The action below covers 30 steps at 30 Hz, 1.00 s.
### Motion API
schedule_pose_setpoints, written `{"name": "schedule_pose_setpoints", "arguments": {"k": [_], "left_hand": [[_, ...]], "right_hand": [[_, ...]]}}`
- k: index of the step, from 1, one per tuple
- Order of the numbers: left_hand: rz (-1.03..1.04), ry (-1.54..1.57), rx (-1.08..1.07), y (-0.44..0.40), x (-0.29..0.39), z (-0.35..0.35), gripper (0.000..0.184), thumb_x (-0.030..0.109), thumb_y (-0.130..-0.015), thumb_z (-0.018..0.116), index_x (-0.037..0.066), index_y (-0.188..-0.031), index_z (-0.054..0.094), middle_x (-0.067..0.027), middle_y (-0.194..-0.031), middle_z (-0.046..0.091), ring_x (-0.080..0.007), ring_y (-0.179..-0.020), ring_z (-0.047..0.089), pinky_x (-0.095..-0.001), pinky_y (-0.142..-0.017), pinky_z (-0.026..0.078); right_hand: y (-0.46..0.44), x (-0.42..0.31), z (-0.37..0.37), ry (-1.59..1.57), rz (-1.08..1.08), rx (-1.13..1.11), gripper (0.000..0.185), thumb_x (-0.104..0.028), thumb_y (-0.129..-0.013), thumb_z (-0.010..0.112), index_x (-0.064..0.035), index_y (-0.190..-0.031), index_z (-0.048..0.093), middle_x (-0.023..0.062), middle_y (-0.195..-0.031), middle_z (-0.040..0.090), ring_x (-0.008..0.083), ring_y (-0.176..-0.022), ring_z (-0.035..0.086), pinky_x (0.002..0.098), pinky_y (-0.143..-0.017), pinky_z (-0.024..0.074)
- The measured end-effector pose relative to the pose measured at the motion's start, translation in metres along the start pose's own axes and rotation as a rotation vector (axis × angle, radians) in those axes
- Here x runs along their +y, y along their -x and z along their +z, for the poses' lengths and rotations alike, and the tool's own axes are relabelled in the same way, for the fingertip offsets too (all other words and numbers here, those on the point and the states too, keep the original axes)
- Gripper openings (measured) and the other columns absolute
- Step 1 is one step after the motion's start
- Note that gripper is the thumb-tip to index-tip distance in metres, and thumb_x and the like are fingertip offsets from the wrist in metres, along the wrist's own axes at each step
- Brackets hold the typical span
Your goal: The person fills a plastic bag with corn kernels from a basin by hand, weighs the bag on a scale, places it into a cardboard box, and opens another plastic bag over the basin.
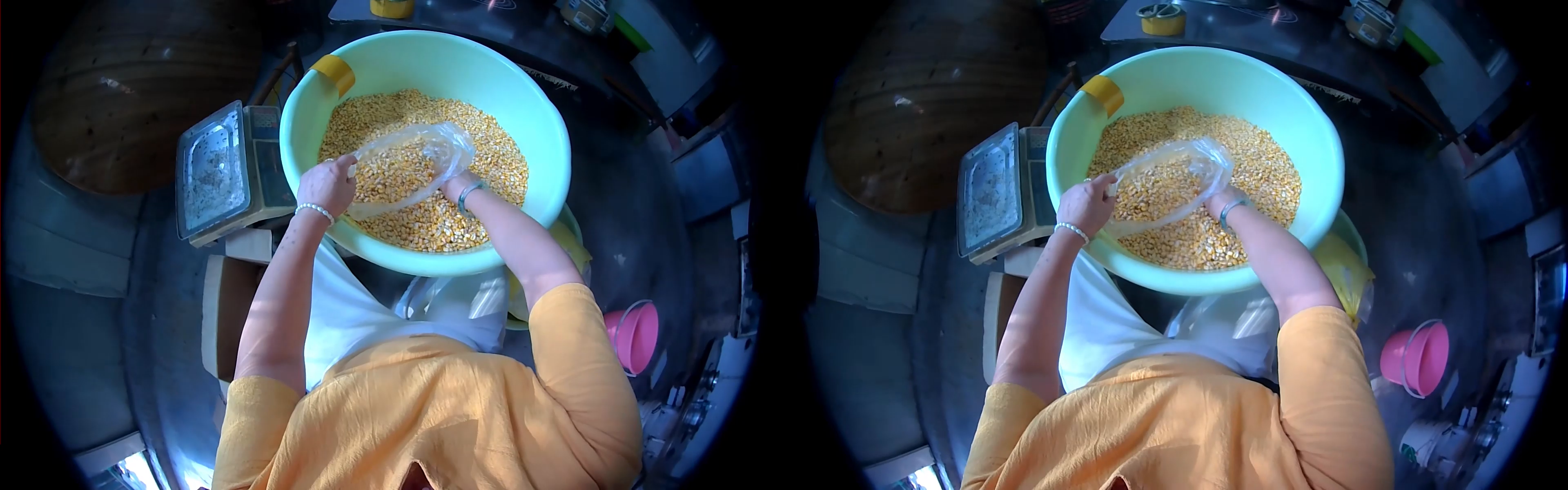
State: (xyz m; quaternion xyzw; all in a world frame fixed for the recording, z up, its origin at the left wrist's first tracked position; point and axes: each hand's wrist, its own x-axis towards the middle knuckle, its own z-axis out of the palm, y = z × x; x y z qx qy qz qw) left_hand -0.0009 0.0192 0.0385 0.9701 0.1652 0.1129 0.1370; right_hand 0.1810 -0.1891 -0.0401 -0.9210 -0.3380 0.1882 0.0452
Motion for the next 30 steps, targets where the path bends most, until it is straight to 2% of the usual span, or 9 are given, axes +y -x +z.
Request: {"name": "schedule_pose_setpoints", "arguments": {"k": [4, 10, 19, 22, 28, 30], "left_hand": [[0.000, 0.004, 0.001, 0.000, 0.000, -0.001, 0.027, 0.016, -0.075, 0.056, 0.014, -0.101, 0.061, -0.0131, -0.075, 0.064, -0.0283, -0.071, 0.062, -0.0391, -0.067, 0.049], [0.000, 0.006, -0.013, 0.000, -0.001, -0.001, 0.025, 0.017, -0.075, 0.056, 0.013, -0.099, 0.062, -0.0138, -0.075, 0.064, -0.0291, -0.071, 0.062, -0.0397, -0.068, 0.049], [-0.026, 0.006, -0.046, -0.001, 0.000, -0.003, 0.024, 0.020, -0.077, 0.054, 0.013, -0.097, 0.063, -0.0141, -0.078, 0.064, -0.0299, -0.074, 0.062, -0.0399, -0.070, 0.049], [-0.051, 0.011, -0.084, 0.000, 0.004, -0.009, 0.023, 0.017, -0.077, 0.052, 0.011, -0.096, 0.063, -0.0136, -0.084, 0.065, -0.0288, -0.081, 0.062, -0.0396, -0.074, 0.048], [-0.028, 0.017, -0.066, 0.000, 0.001, -0.006, 0.024, 0.020, -0.078, 0.052, 0.012, -0.097, 0.064, -0.0142, -0.080, 0.065, -0.0298, -0.077, 0.062, -0.0395, -0.073, 0.049], [-0.022, 0.024, -0.060, 0.000, 0.000, -0.005, 0.023, 0.020, -0.078, 0.052, 0.012, -0.097, 0.064, -0.0141, -0.080, 0.065, -0.0296, -0.077, 0.062, -0.0395, -0.073, 0.049]], "right_hand": [[0.013, -0.011, -0.009, 0.015, 0.101, -0.008, 0.038, -0.033, -0.089, 0.038, -0.0096, -0.111, 0.057, 0.0152, -0.115, 0.057, 0.0312, -0.103, 0.056, 0.0406, -0.087, 0.0451], [-0.009, 0.007, 0.015, -0.104, 0.152, 0.050, 0.038, -0.032, -0.089, 0.038, -0.0090, -0.112, 0.057, 0.0171, -0.113, 0.057, 0.0319, -0.104, 0.055, 0.0412, -0.087, 0.0450], [0.001, 0.001, 0.010, -0.096, 0.137, 0.118, 0.031, -0.029, -0.087, 0.045, -0.0079, -0.103, 0.060, 0.0192, -0.105, 0.060, 0.0337, -0.095, 0.058, 0.0412, -0.081, 0.0469], [0.020, -0.013, -0.017, 0.049, 0.119, 0.077, 0.037, -0.031, -0.089, 0.038, -0.0069, -0.107, 0.059, 0.0188, -0.109, 0.059, 0.0327, -0.099, 0.057, 0.0413, -0.084, 0.0467], [0.032, -0.007, -0.028, 0.236, 0.042, -0.047, 0.031, -0.027, -0.087, 0.045, -0.0051, -0.103, 0.062, 0.0187, -0.104, 0.061, 0.0317, -0.097, 0.059, 0.0406, -0.084, 0.0471], [0.040, -0.015, -0.042, 0.264, 0.011, -0.180, 0.028, -0.024, -0.086, 0.048, -0.0039, -0.099, 0.064, 0.0193, -0.101, 0.062, 0.0317, -0.094, 0.060, 0.0409, -0.083, 0.0471]]}}
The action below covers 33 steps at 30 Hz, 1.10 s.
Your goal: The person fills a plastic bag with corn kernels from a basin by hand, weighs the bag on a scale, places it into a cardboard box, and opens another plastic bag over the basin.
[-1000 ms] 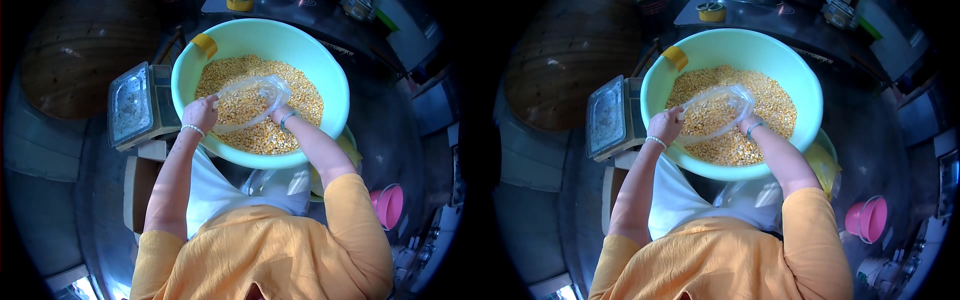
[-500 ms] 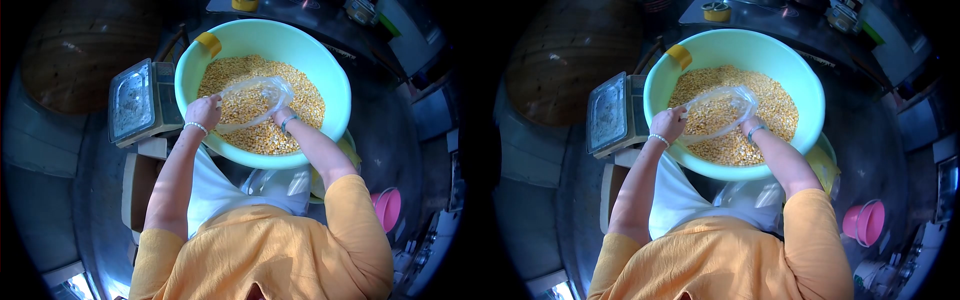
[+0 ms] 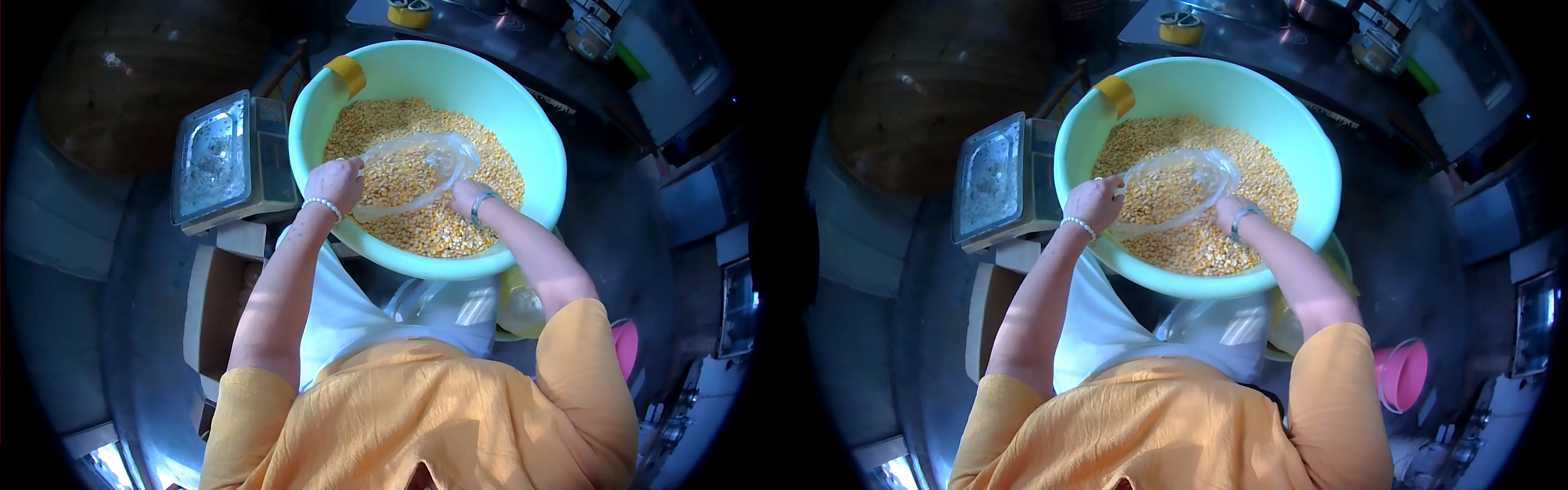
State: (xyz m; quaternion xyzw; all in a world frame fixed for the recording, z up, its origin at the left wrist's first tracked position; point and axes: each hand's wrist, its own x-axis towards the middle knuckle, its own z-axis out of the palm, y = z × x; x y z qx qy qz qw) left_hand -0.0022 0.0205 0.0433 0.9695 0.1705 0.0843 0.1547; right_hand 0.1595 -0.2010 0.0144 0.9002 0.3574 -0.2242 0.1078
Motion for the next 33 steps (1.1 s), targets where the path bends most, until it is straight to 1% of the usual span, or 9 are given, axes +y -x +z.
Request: {"name": "schedule_pose_setpoints", "arguments": {"k": [4, 8, 10, 11, 17, 20, 26, 29, 33], "left_hand": [[0.003, 0.012, -0.022, 0.001, 0.001, -0.002, 0.019, 0.015, -0.077, 0.051, 0.009, -0.090, 0.064, -0.0138, -0.080, 0.065, -0.0286, -0.079, 0.062, -0.0395, -0.073, 0.048], [-0.001, 0.025, -0.029, 0.001, 0.001, -0.001, 0.019, 0.016, -0.078, 0.051, 0.009, -0.091, 0.064, -0.0139, -0.078, 0.065, -0.0285, -0.078, 0.062, -0.0396, -0.073, 0.048], [-0.004, 0.013, -0.032, -0.001, -0.001, -0.001, 0.021, 0.019, -0.079, 0.051, 0.012, -0.094, 0.064, -0.0138, -0.078, 0.065, -0.0284, -0.077, 0.063, -0.0395, -0.072, 0.049], [-0.006, 0.025, -0.028, 0.000, -0.001, -0.002, 0.020, 0.018, -0.078, 0.051, 0.010, -0.093, 0.064, -0.0139, -0.078, 0.065, -0.0285, -0.077, 0.063, -0.0396, -0.071, 0.049], [-0.004, 0.068, -0.003, 0.001, -0.003, -0.004, 0.018, 0.013, -0.078, 0.049, 0.008, -0.088, 0.062, -0.0147, -0.075, 0.064, -0.0297, -0.075, 0.063, -0.0409, -0.070, 0.049], [-0.018, 0.082, 0.008, -0.001, -0.006, 0.001, 0.020, 0.020, -0.078, 0.054, 0.012, -0.094, 0.064, -0.0138, -0.076, 0.064, -0.0295, -0.074, 0.062, -0.0409, -0.070, 0.048], [-0.026, 0.068, -0.013, -0.001, -0.004, -0.001, 0.020, 0.020, -0.078, 0.054, 0.012, -0.095, 0.064, -0.0139, -0.077, 0.064, -0.0296, -0.076, 0.062, -0.0406, -0.071, 0.048], [-0.033, 0.060, -0.025, -0.001, -0.004, 0.000, 0.021, 0.019, -0.078, 0.054, 0.012, -0.095, 0.064, -0.0140, -0.079, 0.065, -0.0293, -0.078, 0.062, -0.0401, -0.073, 0.048], [-0.039, 0.060, -0.038, -0.001, -0.002, -0.002, 0.022, 0.018, -0.077, 0.053, 0.012, -0.096, 0.064, -0.0138, -0.080, 0.065, -0.0289, -0.080, 0.062, -0.0396, -0.073, 0.048]], "right_hand": [[0.021, -0.017, -0.030, -0.121, -0.297, 0.053, 0.033, -0.032, -0.083, 0.056, -0.0019, -0.073, 0.064, 0.0184, -0.070, 0.061, 0.0282, -0.064, 0.059, 0.0381, -0.067, 0.0470], [0.018, -0.056, -0.074, 0.044, -0.487, 0.159, 0.035, -0.032, -0.082, 0.055, -0.0011, -0.070, 0.063, 0.0150, -0.063, 0.059, 0.0257, -0.056, 0.056, 0.0372, -0.061, 0.0462], [-0.011, -0.064, -0.073, 0.147, -0.463, 0.119, 0.037, -0.032, -0.082, 0.051, 0.0001, -0.065, 0.061, 0.0126, -0.066, 0.061, 0.0264, -0.057, 0.060, 0.0362, -0.062, 0.0490], [-0.029, -0.062, -0.068, -0.252, -0.249, 0.100, 0.034, -0.032, -0.081, 0.052, -0.0020, -0.071, 0.063, 0.0143, -0.070, 0.063, 0.0277, -0.063, 0.061, 0.0362, -0.067, 0.0490], [-0.092, -0.062, -0.031, -0.321, -0.045, 0.351, 0.036, -0.037, -0.081, 0.051, -0.0071, -0.096, 0.065, 0.0179, -0.097, 0.063, 0.0313, -0.091, 0.060, 0.0372, -0.082, 0.0464], [-0.100, -0.066, -0.037, -0.285, 0.033, 0.164, 0.036, -0.034, -0.082, 0.048, -0.0081, -0.100, 0.064, 0.0165, -0.104, 0.061, 0.0306, -0.095, 0.059, 0.0368, -0.084, 0.0461], [-0.094, -0.062, -0.037, -0.476, 0.014, 0.211, 0.026, -0.026, -0.085, 0.048, -0.0128, -0.100, 0.065, 0.0114, -0.097, 0.064, 0.0272, -0.081, 0.063, 0.0352, -0.077, 0.0488], [-0.093, -0.049, -0.028, -0.229, -0.219, 0.484, 0.022, -0.016, -0.085, 0.049, -0.0089, -0.098, 0.065, 0.0110, -0.084, 0.065, 0.0230, -0.070, 0.065, 0.0325, -0.069, 0.0507], [-0.054, -0.054, -0.040, -0.526, -0.296, 0.429, 0.019, -0.008, -0.081, 0.049, -0.0041, -0.090, 0.065, 0.0109, -0.080, 0.065, 0.0199, -0.067, 0.064, 0.0296, -0.065, 0.0510]]}}
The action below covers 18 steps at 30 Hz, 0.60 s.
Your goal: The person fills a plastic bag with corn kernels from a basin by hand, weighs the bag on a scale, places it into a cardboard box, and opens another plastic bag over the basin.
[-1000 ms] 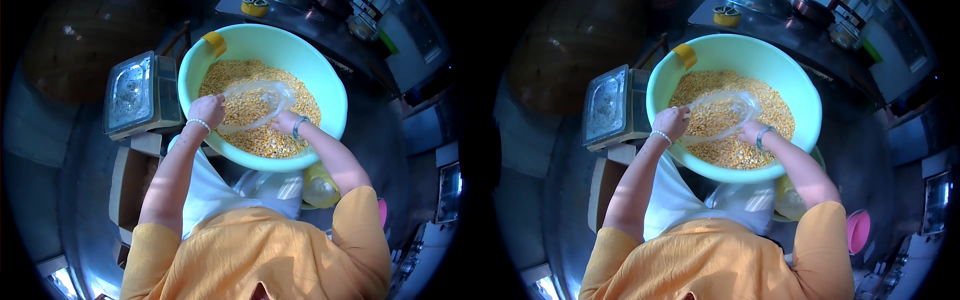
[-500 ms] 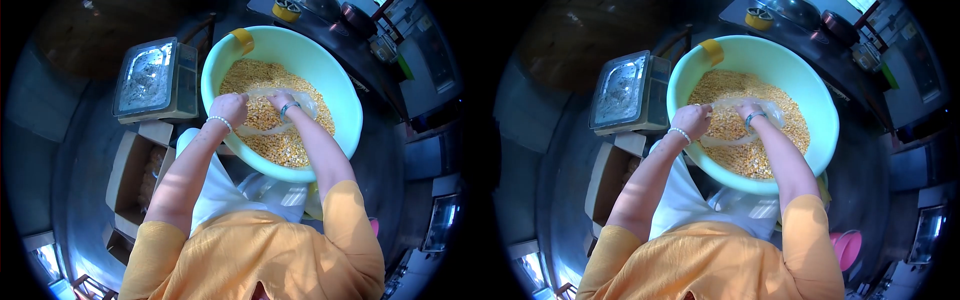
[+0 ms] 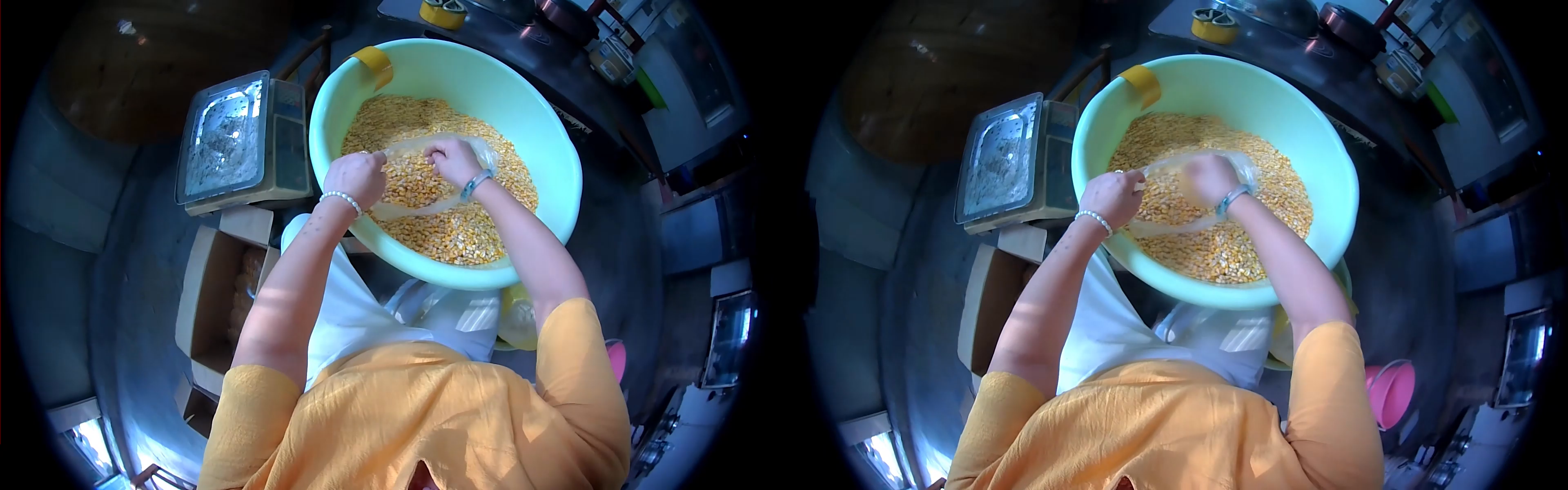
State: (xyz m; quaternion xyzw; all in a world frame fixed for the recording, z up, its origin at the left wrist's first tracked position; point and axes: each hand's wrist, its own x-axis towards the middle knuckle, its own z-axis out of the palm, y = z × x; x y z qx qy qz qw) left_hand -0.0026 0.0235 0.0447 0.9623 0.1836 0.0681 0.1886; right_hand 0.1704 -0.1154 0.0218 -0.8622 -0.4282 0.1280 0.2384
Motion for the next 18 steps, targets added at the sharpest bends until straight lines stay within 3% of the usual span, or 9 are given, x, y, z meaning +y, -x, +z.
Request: {"name": "schedule_pose_setpoints", "arguments": {"k": [2, 5, 8, 11, 12, 15, 18], "left_hand": [[-0.004, -0.011, -0.007, 0.001, 0.001, -0.001, 0.023, 0.017, -0.077, 0.052, 0.012, -0.096, 0.064, -0.0137, -0.081, 0.065, -0.0287, -0.080, 0.062, -0.0394, -0.074, 0.048], [0.014, -0.013, 0.030, 0.000, -0.001, 0.003, 0.023, 0.016, -0.077, 0.051, 0.012, -0.095, 0.064, -0.0137, -0.080, 0.065, -0.0288, -0.079, 0.062, -0.0393, -0.073, 0.048], [0.033, -0.020, 0.074, 0.000, -0.003, 0.007, 0.023, 0.016, -0.076, 0.051, 0.012, -0.095, 0.064, -0.0139, -0.078, 0.065, -0.0291, -0.077, 0.062, -0.0394, -0.072, 0.049], [0.014, -0.039, 0.018, 0.002, 0.004, -0.001, 0.024, 0.012, -0.075, 0.051, 0.010, -0.096, 0.064, -0.0143, -0.082, 0.065, -0.0286, -0.080, 0.062, -0.0395, -0.073, 0.048], [0.013, -0.043, 0.014, 0.003, 0.005, -0.001, 0.024, 0.012, -0.075, 0.051, 0.010, -0.096, 0.064, -0.0143, -0.082, 0.065, -0.0285, -0.080, 0.062, -0.0394, -0.073, 0.048], [0.007, -0.060, 0.006, 0.002, 0.006, -0.002, 0.024, 0.013, -0.076, 0.052, 0.010, -0.096, 0.063, -0.0141, -0.082, 0.065, -0.0285, -0.081, 0.062, -0.0393, -0.073, 0.048], [0.020, -0.073, 0.024, 0.003, 0.005, 0.000, 0.023, 0.016, -0.076, 0.052, 0.011, -0.095, 0.063, -0.0141, -0.080, 0.065, -0.0291, -0.079, 0.062, -0.0394, -0.072, 0.048]], "right_hand": [[0.025, -0.026, -0.018, -0.098, -0.065, -0.086, 0.017, -0.007, -0.075, 0.050, -0.0039, -0.082, 0.066, 0.0149, -0.081, 0.065, 0.0253, -0.076, 0.064, 0.0313, -0.070, 0.0509], [0.055, -0.033, -0.028, -0.312, -0.069, -0.431, 0.015, -0.004, -0.074, 0.050, -0.0031, -0.078, 0.065, 0.0142, -0.078, 0.065, 0.0231, -0.071, 0.064, 0.0297, -0.064, 0.0512], [0.074, -0.023, -0.021, -0.230, -0.072, -0.624, 0.018, -0.005, -0.073, 0.051, -0.0056, -0.083, 0.065, 0.0135, -0.080, 0.065, 0.0247, -0.075, 0.064, 0.0330, -0.068, 0.0513], [0.088, -0.010, -0.012, 0.268, -0.292, -0.332, 0.020, -0.009, -0.076, 0.051, -0.0088, -0.090, 0.066, 0.0127, -0.085, 0.065, 0.0275, -0.080, 0.063, 0.0368, -0.073, 0.0505], [0.092, -0.013, -0.016, 0.362, -0.240, -0.310, 0.022, -0.015, -0.080, 0.049, -0.0119, -0.094, 0.066, 0.0128, -0.091, 0.064, 0.0299, -0.085, 0.061, 0.0393, -0.077, 0.0491], [0.092, 0.013, -0.001, 0.420, -0.163, -0.202, 0.025, -0.022, -0.083, 0.047, -0.0111, -0.097, 0.064, 0.0142, -0.095, 0.063, 0.0298, -0.087, 0.061, 0.0393, -0.078, 0.0490], [0.090, 0.020, 0.005, 0.488, -0.116, -0.233, 0.032, -0.032, -0.086, 0.050, -0.0066, -0.104, 0.056, 0.0138, -0.096, 0.061, 0.0305, -0.092, 0.059, 0.0396, -0.078, 0.0481]]}}
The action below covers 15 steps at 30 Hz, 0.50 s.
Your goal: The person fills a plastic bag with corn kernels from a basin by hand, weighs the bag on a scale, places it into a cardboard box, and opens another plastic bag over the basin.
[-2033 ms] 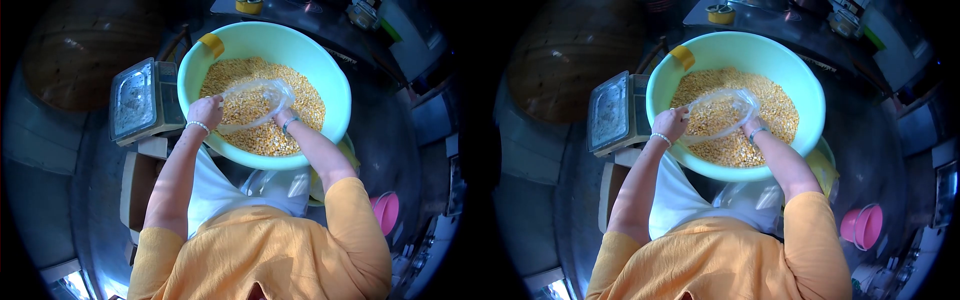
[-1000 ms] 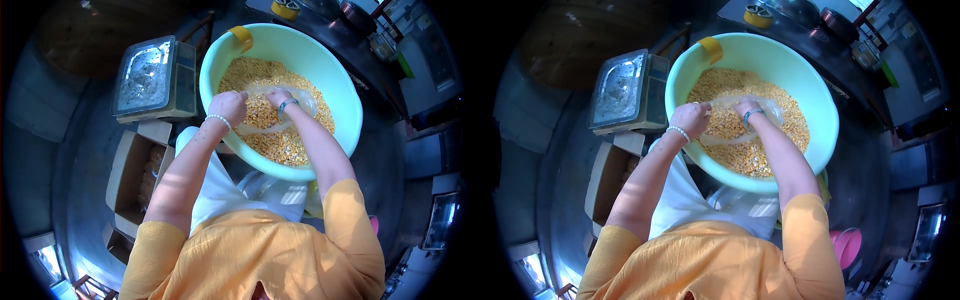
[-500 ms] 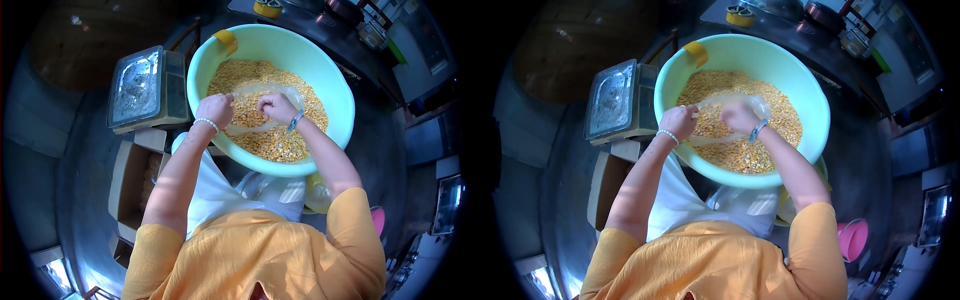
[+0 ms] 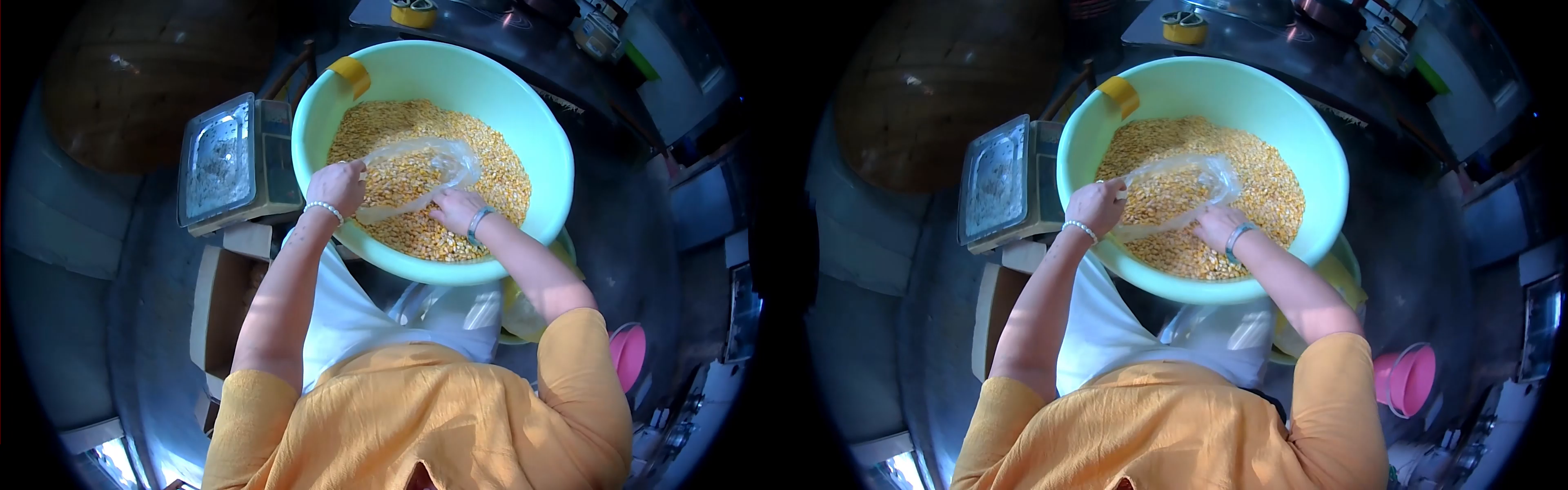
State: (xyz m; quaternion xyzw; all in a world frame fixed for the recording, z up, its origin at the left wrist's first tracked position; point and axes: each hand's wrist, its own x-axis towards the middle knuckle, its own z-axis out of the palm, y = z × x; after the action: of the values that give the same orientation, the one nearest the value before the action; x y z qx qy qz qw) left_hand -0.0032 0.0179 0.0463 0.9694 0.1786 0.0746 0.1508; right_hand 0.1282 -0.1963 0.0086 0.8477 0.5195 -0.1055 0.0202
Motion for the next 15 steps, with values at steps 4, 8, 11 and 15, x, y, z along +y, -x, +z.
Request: {"name": "schedule_pose_setpoints", "arguments": {"k": [4, 8, 11, 15], "left_hand": [[0.032, -0.007, 0.050, -0.002, -0.005, 0.007, 0.022, 0.019, -0.076, 0.053, 0.012, -0.094, 0.063, -0.0144, -0.076, 0.064, -0.0302, -0.074, 0.062, -0.0401, -0.070, 0.049], [0.028, -0.014, 0.042, -0.001, -0.003, 0.005, 0.022, 0.020, -0.077, 0.053, 0.012, -0.094, 0.063, -0.0144, -0.077, 0.064, -0.0301, -0.074, 0.062, -0.0402, -0.070, 0.049], [0.020, -0.021, 0.044, -0.001, -0.001, 0.005, 0.021, 0.021, -0.077, 0.054, 0.012, -0.093, 0.063, -0.0142, -0.077, 0.064, -0.0300, -0.074, 0.062, -0.0402, -0.070, 0.049], [0.012, -0.019, 0.041, -0.001, -0.002, 0.006, 0.021, 0.022, -0.077, 0.054, 0.012, -0.093, 0.064, -0.0142, -0.077, 0.064, -0.0300, -0.074, 0.062, -0.0402, -0.069, 0.049]], "right_hand": [[-0.003, -0.008, -0.005, -0.057, 0.097, -0.161, 0.037, -0.037, -0.086, 0.050, -0.0055, -0.104, 0.057, 0.0168, -0.098, 0.061, 0.0317, -0.092, 0.059, 0.0403, -0.079, 0.0477], [-0.005, -0.011, 0.008, -0.049, 0.076, -0.093, 0.038, -0.038, -0.085, 0.050, -0.0039, -0.094, 0.063, 0.0187, -0.093, 0.063, 0.0325, -0.087, 0.061, 0.0408, -0.077, 0.0481], [-0.004, -0.015, 0.008, -0.078, 0.088, -0.098, 0.037, -0.037, -0.084, 0.052, -0.0022, -0.086, 0.064, 0.0197, -0.086, 0.064, 0.0333, -0.083, 0.062, 0.0421, -0.074, 0.0484], [-0.005, -0.018, 0.009, -0.071, 0.088, -0.091, 0.036, -0.035, -0.084, 0.053, -0.0018, -0.081, 0.065, 0.0205, -0.082, 0.064, 0.0336, -0.079, 0.062, 0.0431, -0.072, 0.0486]]}}
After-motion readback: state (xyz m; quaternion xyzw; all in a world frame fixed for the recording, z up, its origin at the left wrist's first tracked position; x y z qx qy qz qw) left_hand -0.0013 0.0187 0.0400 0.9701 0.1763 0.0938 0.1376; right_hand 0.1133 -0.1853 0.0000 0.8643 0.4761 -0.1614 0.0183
